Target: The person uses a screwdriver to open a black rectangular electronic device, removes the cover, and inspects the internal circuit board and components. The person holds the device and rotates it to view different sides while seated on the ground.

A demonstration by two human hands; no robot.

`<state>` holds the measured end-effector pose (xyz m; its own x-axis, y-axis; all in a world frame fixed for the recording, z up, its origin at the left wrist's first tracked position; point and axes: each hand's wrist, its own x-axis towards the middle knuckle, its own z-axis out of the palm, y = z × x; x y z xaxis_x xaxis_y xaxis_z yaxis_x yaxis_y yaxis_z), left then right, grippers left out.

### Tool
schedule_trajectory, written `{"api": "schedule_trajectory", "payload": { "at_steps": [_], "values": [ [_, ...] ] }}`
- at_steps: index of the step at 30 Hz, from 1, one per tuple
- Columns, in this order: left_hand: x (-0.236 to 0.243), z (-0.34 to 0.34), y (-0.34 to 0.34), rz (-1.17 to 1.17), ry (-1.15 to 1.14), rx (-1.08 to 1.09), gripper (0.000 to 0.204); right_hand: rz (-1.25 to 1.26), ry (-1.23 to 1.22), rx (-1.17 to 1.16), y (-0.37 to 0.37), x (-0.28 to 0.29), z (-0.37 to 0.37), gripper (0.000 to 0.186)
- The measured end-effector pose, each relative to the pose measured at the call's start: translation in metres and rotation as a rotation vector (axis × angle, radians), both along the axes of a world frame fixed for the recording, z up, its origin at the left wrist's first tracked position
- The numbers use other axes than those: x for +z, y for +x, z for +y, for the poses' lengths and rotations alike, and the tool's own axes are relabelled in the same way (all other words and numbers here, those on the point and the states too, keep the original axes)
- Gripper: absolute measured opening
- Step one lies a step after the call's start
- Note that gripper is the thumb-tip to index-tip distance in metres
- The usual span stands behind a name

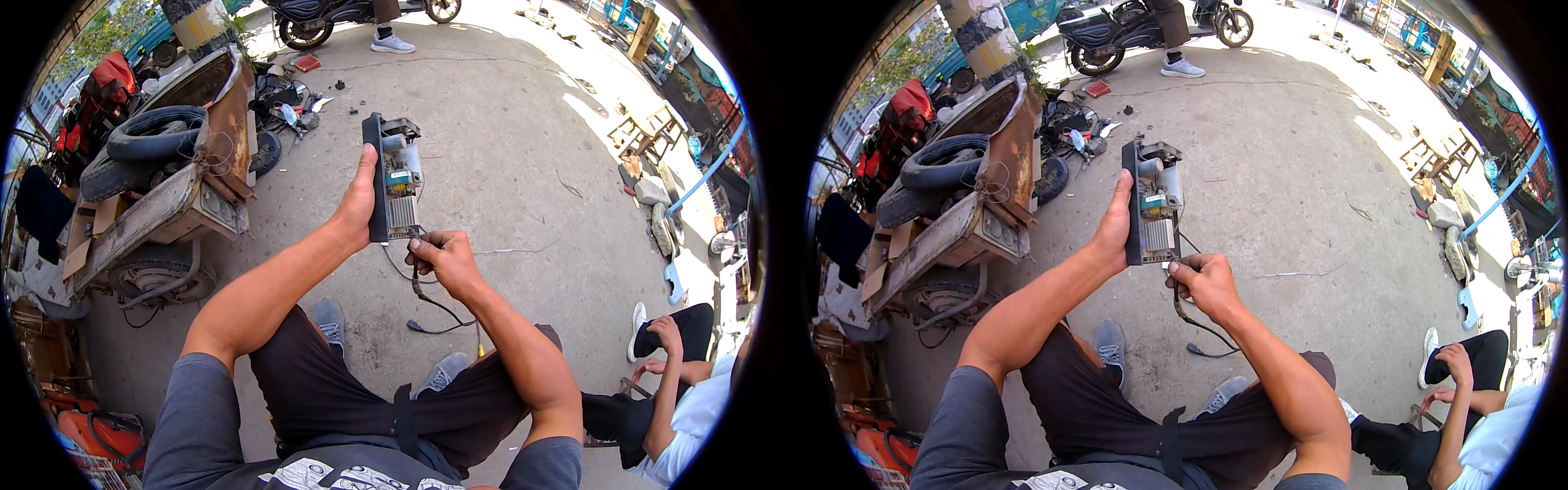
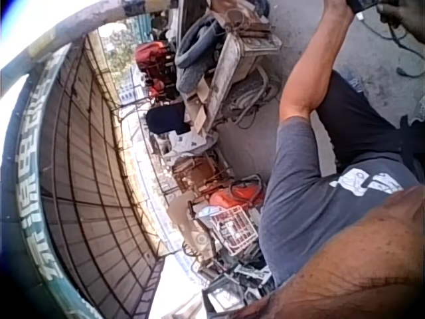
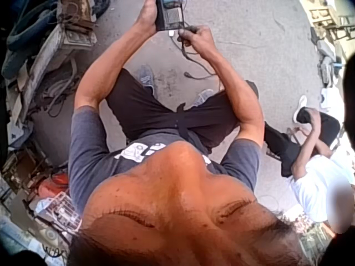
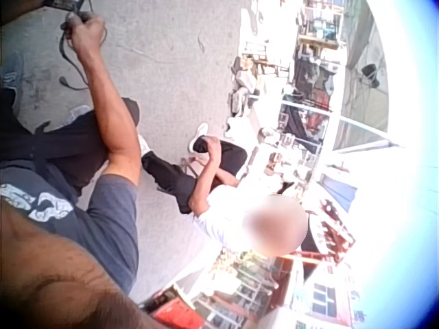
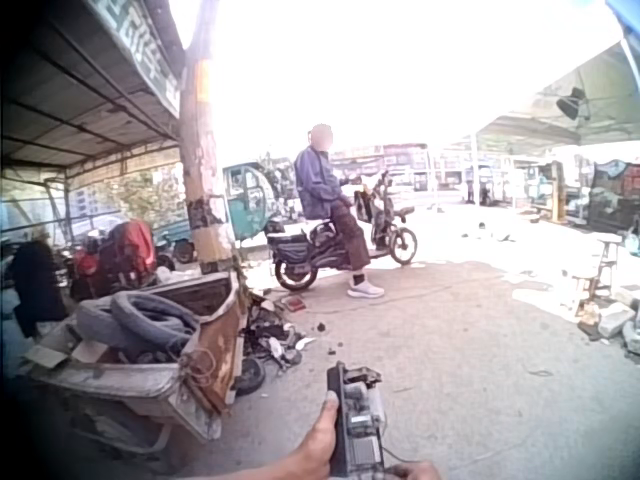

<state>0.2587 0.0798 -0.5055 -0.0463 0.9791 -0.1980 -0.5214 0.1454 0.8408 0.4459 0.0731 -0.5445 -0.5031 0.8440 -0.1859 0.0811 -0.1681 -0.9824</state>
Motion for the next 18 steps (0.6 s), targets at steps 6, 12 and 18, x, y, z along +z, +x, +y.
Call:
{"api": "schedule_trajectory", "payload": {
  "at_steps": [6, 12, 18],
  "values": [
    [0.0040, -0.0028, -0.0011, 0.045, -0.010, -0.007, 0.070, -0.154, 0.233, -0.028, -0.0007, 0.0001, -0.0015, 0.024],
    [0.0102, -0.0075, 0.0013, 0.052, -0.004, 0.000, 0.070, -0.136, 0.233, -0.044, 0.0009, -0.0016, 0.0003, 0.023],
    [0.0080, -0.0073, 0.0009, 0.020, 0.008, -0.039, 0.069, -0.131, 0.222, 0.035, 0.0063, -0.0048, 0.0061, 0.024]
  ]
}}
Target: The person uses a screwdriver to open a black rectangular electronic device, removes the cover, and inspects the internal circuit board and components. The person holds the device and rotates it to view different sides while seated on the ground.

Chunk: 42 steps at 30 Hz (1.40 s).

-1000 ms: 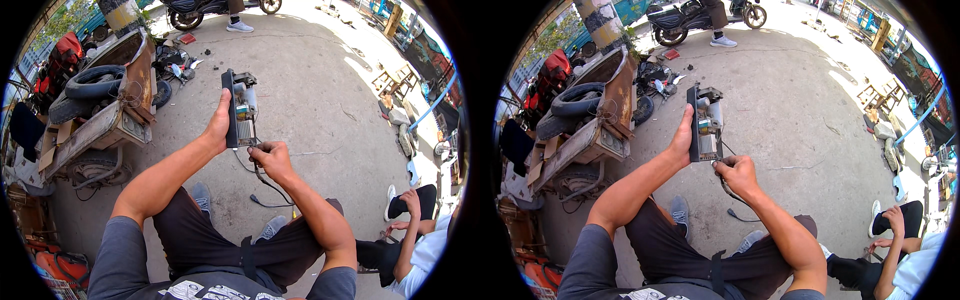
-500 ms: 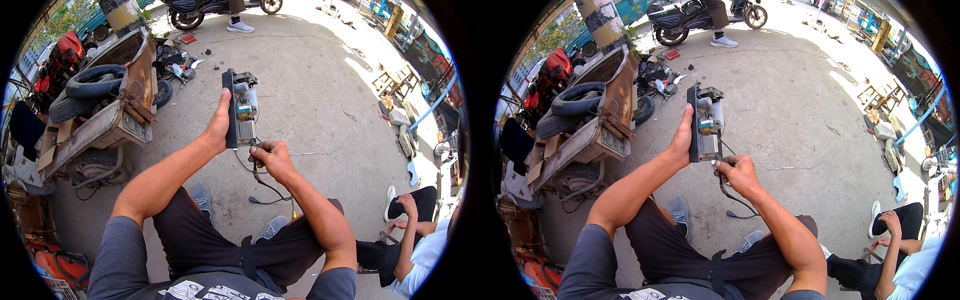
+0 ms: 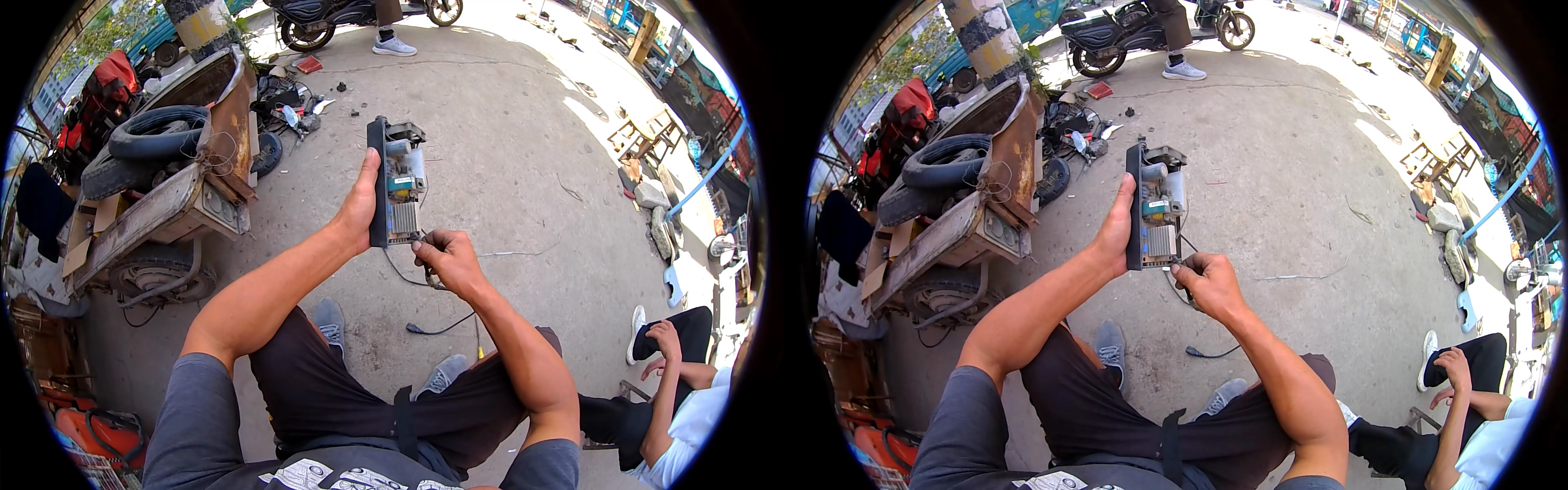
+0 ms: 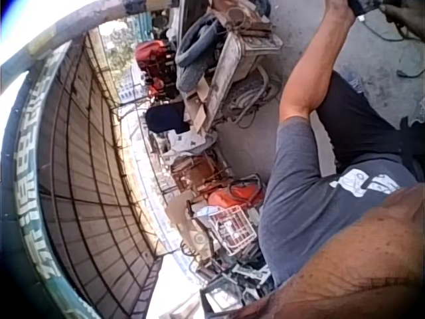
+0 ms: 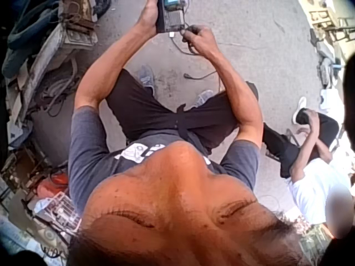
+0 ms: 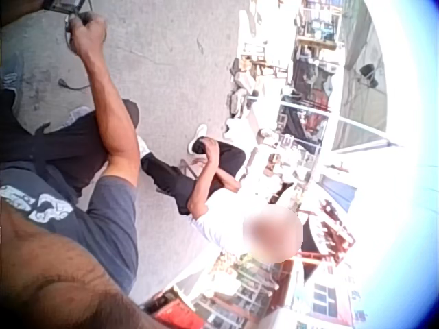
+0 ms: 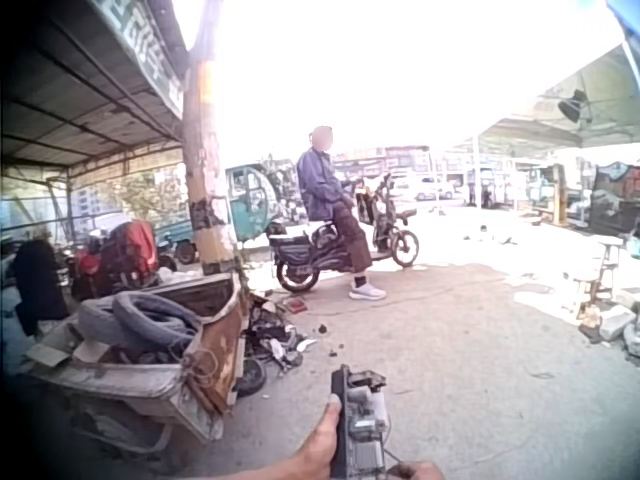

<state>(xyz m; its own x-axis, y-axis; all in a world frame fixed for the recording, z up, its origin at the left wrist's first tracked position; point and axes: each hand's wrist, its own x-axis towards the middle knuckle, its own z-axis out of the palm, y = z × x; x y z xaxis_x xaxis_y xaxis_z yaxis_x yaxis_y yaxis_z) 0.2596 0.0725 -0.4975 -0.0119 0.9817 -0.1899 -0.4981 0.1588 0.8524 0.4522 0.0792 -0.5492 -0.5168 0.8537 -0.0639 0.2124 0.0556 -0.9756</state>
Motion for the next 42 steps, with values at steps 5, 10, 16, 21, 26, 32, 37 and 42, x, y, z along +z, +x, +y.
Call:
{"api": "schedule_trajectory", "payload": {
  "at_steps": [5, 10, 16, 21, 26, 32, 37, 42],
  "values": [
    [0.000, -0.003, 0.001, 0.016, -0.016, -0.010, 0.067, -0.075, 0.030, -0.044, 0.007, 0.018, 0.006, 0.031],
    [-0.006, -0.002, 0.005, 0.075, -0.006, -0.009, 0.063, 0.187, 0.004, -0.175, 0.008, 0.021, 0.017, 0.058],
    [-0.014, -0.003, 0.011, 0.154, 0.065, -0.056, 0.061, 0.230, 0.013, -0.080, 0.002, 0.033, 0.013, 0.085],
    [-0.014, -0.006, 0.020, 0.258, 0.092, -0.031, 0.059, 0.308, -0.080, -0.072, 0.001, 0.022, 0.017, 0.081],
    [-0.004, -0.010, 0.023, 0.280, 0.088, -0.056, 0.060, 0.363, -0.062, -0.185, 0.000, 0.024, 0.012, 0.078],
    [-0.009, -0.005, 0.017, 0.126, 0.072, -0.084, 0.055, 0.428, -0.187, -0.155, 0.009, 0.014, 0.024, 0.067],
    [-0.009, -0.004, 0.012, 0.035, 0.041, -0.167, 0.057, 0.512, -0.320, -0.096, 0.017, 0.013, 0.030, 0.062],
    [0.004, -0.008, 0.016, 0.045, 0.035, -0.205, 0.056, 0.601, -0.367, -0.079, 0.024, 0.021, 0.028, 0.047]
  ]
}}
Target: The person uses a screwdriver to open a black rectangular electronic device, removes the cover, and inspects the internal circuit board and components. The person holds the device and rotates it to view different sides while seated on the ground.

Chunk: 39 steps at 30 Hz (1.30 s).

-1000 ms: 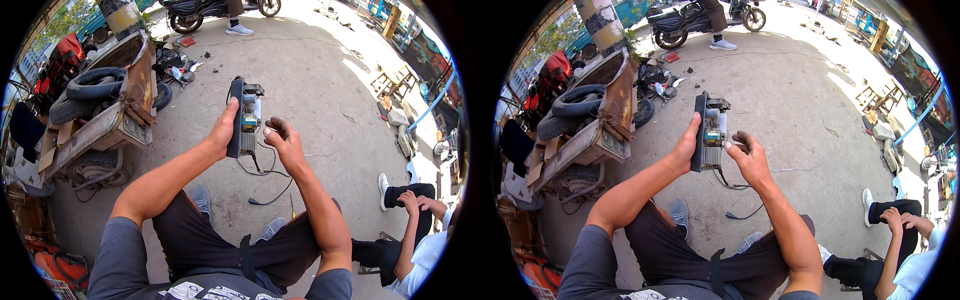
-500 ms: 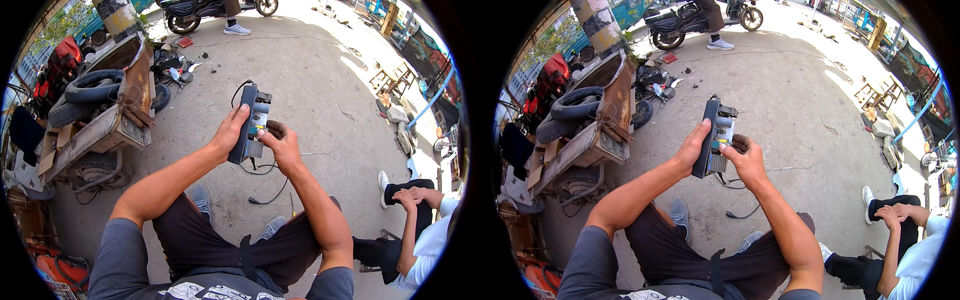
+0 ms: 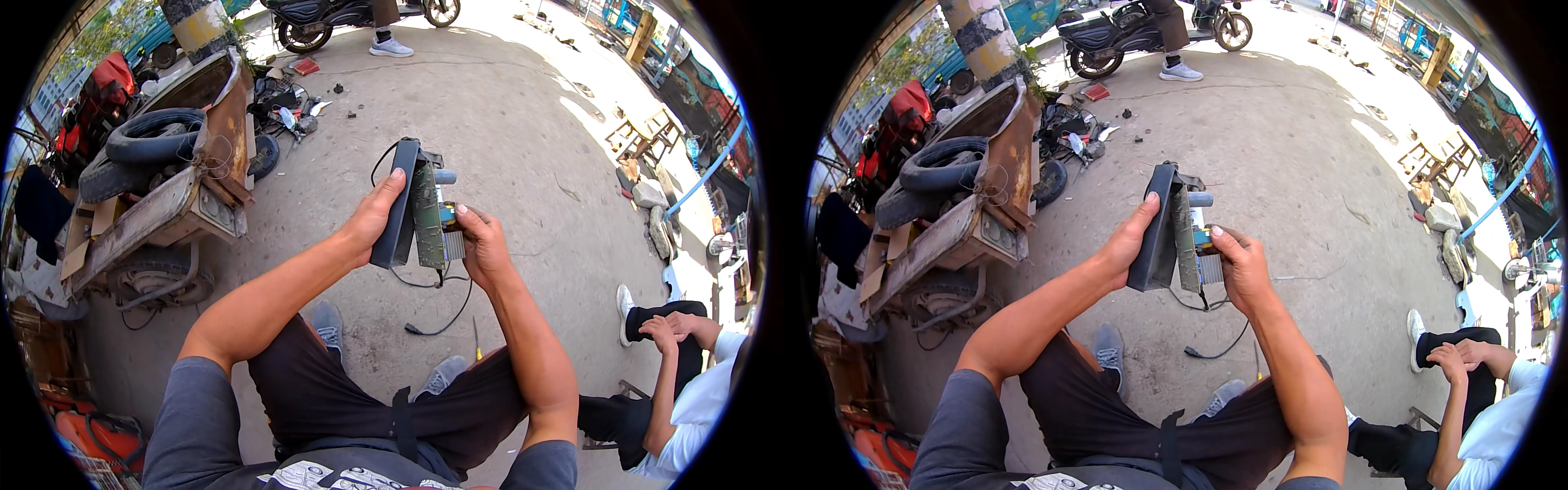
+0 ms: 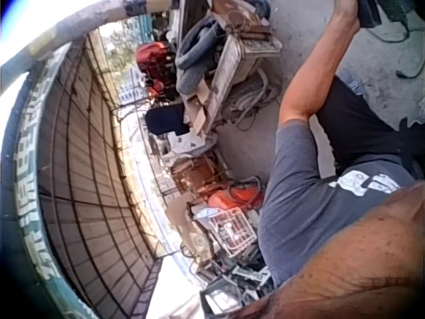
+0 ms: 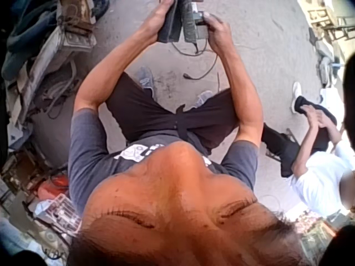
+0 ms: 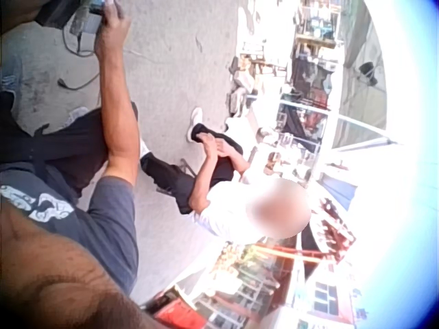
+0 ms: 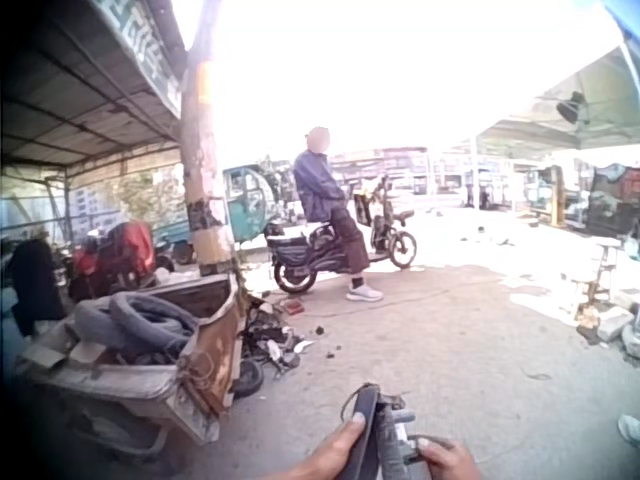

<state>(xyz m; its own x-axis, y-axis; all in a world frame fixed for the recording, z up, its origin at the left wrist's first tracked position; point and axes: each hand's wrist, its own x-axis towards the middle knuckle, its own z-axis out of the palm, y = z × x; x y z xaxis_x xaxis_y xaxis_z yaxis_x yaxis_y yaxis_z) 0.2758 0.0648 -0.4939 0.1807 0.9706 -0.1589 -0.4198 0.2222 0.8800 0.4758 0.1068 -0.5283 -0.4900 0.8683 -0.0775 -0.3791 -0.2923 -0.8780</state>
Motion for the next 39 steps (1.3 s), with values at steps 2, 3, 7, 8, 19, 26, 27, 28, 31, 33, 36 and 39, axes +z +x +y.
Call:
{"api": "schedule_trajectory", "payload": {
  "at_steps": [2, 3, 7, 8, 19, 26, 27, 28, 31, 33, 36, 39],
  "values": [
    [0.002, 0.000, 0.001, -0.008, 0.018, -0.021, 0.059, 0.010, -0.029, 0.020, 0.004, 0.000, 0.003, 0.042],
    [0.002, 0.000, 0.000, -0.013, 0.027, -0.031, 0.061, 0.014, -0.051, 0.032, 0.005, 0.001, 0.004, 0.040],
    [0.010, -0.001, 0.002, -0.097, 0.073, -0.137, 0.072, 0.059, -0.143, 0.027, 0.013, -0.001, 0.010, 0.037],
    [0.010, -0.001, 0.001, -0.105, 0.072, -0.156, 0.072, 0.069, -0.171, 0.028, 0.016, -0.003, 0.013, 0.038],
    [-0.012, 0.004, -0.005, -0.120, -0.040, -0.145, 0.072, 0.156, -0.315, 0.128, 0.015, 0.017, 0.006, 0.046],
    [-0.009, -0.001, -0.001, -0.130, -0.078, -0.033, 0.072, 0.228, -0.345, 0.120, 0.013, 0.016, 0.007, 0.048],
    [-0.007, -0.002, -0.001, -0.123, -0.089, -0.025, 0.072, 0.252, -0.350, 0.123, 0.013, 0.015, 0.008, 0.048],
    [-0.008, -0.003, 0.000, -0.127, -0.081, -0.024, 0.072, 0.273, -0.355, 0.125, 0.013, 0.015, 0.008, 0.048],
    [-0.009, -0.003, 0.002, -0.141, -0.061, -0.021, 0.073, 0.319, -0.373, 0.132, 0.015, 0.008, 0.012, 0.048],
    [-0.006, -0.003, 0.004, -0.152, -0.054, -0.020, 0.073, 0.343, -0.372, 0.149, 0.016, 0.008, 0.012, 0.048],
    [-0.005, -0.004, 0.005, -0.116, -0.070, -0.025, 0.073, 0.338, -0.383, 0.132, 0.017, 0.007, 0.012, 0.048],
    [-0.004, -0.005, 0.004, -0.135, -0.074, -0.025, 0.072, 0.326, -0.374, 0.124, 0.014, 0.009, 0.010, 0.048]
  ]
}}
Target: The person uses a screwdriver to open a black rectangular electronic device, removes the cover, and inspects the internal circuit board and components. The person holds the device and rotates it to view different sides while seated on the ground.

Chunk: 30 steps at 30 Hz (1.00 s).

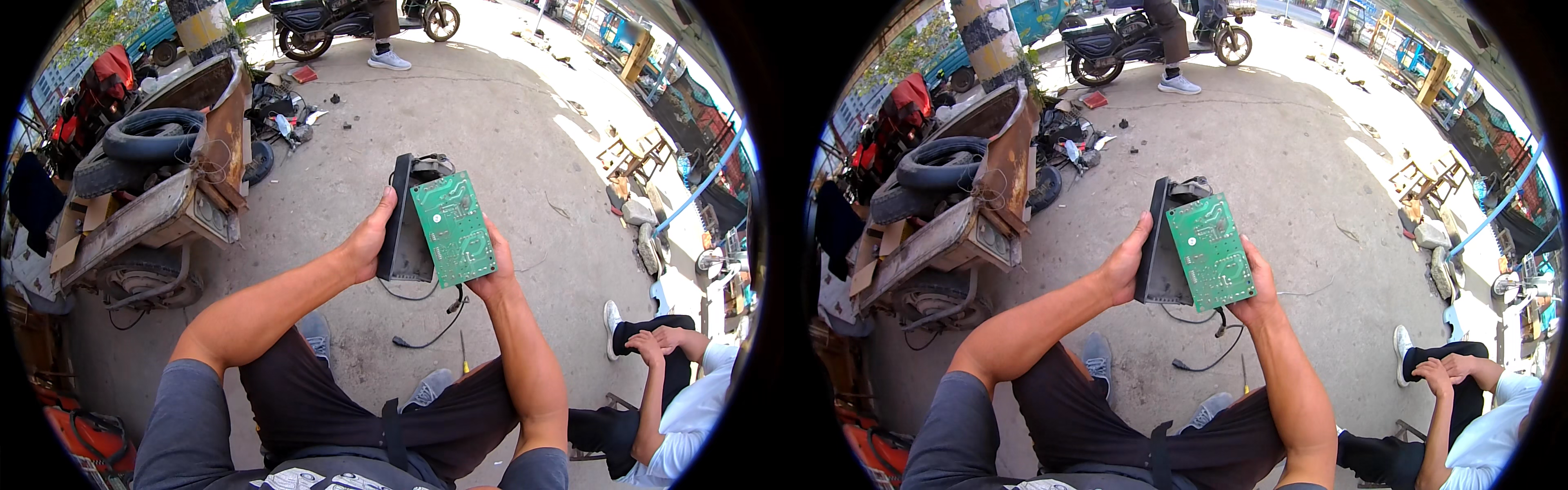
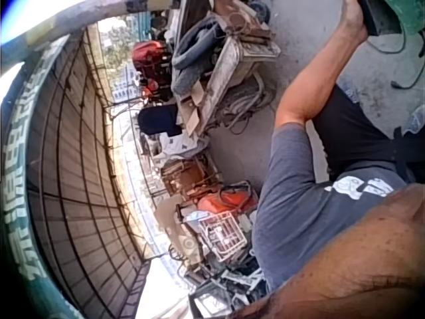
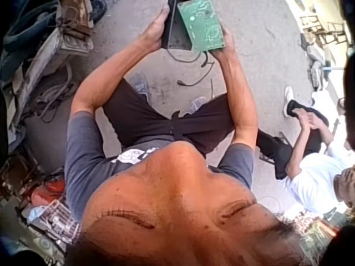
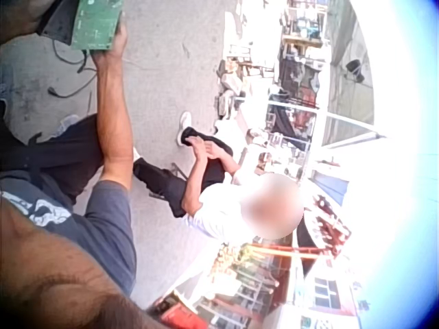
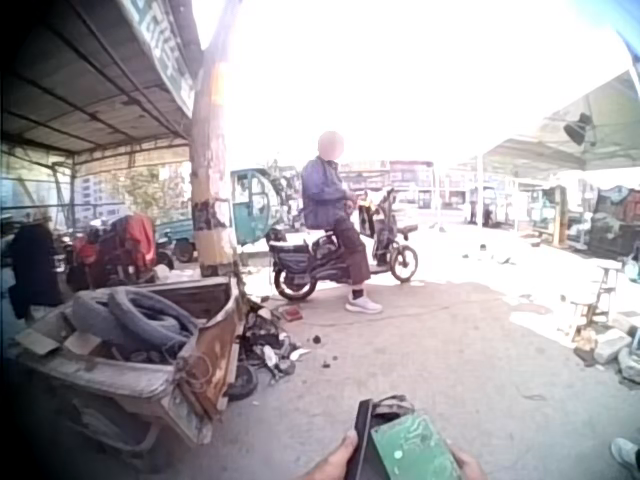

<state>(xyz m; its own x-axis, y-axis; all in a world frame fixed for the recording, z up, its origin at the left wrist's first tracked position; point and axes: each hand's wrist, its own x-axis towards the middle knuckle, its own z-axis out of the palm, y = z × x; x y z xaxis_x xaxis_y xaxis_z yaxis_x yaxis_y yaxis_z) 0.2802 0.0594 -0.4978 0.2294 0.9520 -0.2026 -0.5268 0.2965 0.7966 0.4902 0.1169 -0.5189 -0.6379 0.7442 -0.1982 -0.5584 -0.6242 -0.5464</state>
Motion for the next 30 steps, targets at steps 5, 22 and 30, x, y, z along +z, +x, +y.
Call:
{"api": "schedule_trajectory", "payload": {
  "at_steps": [5, 22, 30],
  "values": [
    [-0.001, 0.001, 0.000, -0.024, -0.001, 0.008, 0.070, 0.002, 0.030, 0.008, 0.000, 0.000, -0.001, 0.049],
    [-0.003, -0.001, 0.001, 0.005, -0.010, 0.023, 0.072, 0.001, 0.028, 0.023, -0.001, 0.001, -0.002, 0.046],
    [-0.007, 0.001, 0.000, -0.027, 0.016, 0.002, 0.071, 0.033, 0.056, 0.042, -0.003, 0.004, -0.005, 0.046]
  ]
}}
